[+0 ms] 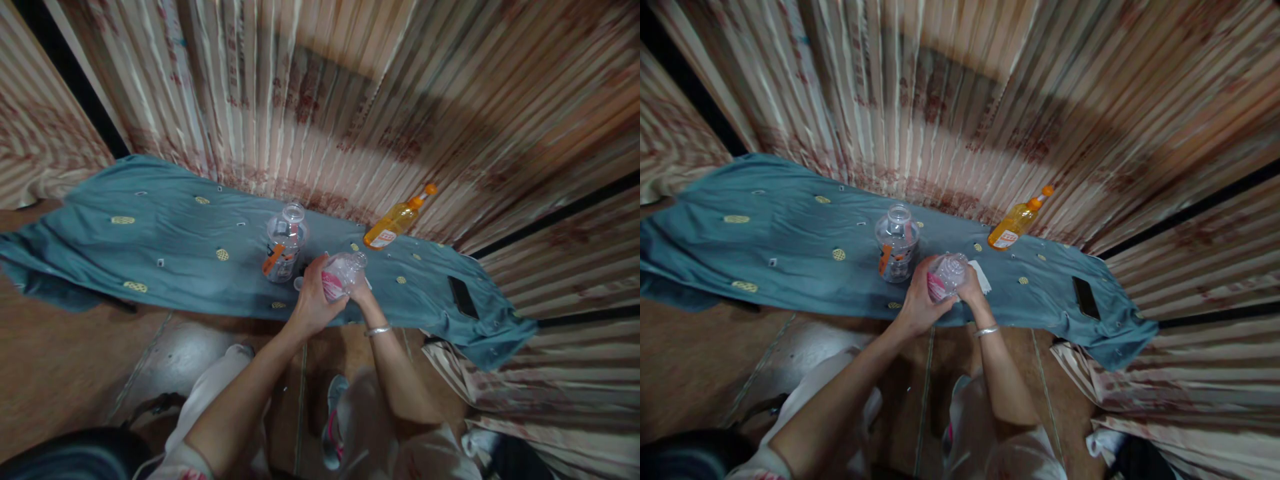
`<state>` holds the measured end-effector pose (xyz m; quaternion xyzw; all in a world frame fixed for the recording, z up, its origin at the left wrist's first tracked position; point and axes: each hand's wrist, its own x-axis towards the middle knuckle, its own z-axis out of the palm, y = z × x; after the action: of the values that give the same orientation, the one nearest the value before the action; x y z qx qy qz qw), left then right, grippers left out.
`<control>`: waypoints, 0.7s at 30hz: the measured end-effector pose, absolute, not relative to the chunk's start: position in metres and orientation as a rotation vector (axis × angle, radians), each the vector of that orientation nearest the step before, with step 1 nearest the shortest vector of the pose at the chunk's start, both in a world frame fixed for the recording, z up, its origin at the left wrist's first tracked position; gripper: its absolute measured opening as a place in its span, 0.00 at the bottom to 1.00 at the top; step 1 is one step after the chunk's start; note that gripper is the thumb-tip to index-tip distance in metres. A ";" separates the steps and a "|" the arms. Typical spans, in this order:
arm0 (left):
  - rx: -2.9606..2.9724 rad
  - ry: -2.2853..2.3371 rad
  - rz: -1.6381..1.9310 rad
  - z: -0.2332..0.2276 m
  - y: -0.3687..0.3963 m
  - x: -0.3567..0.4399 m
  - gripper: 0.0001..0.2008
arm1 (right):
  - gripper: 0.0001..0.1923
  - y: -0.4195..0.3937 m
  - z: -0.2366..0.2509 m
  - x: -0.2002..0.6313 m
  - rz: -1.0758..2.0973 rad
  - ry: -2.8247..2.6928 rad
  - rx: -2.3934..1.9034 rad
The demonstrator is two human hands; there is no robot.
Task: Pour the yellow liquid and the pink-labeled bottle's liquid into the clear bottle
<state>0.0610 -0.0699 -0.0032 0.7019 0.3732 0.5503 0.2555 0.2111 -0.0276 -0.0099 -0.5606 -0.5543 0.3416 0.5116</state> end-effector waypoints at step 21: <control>2.026 0.999 1.339 -0.006 -0.084 0.059 0.54 | 0.20 -0.102 -0.007 0.193 1.012 -1.294 -1.311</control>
<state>0.0588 -0.0839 -0.0060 0.7460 0.3679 0.4929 0.2551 0.1932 -0.1019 -0.0067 -0.5413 -0.5344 0.4178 0.4969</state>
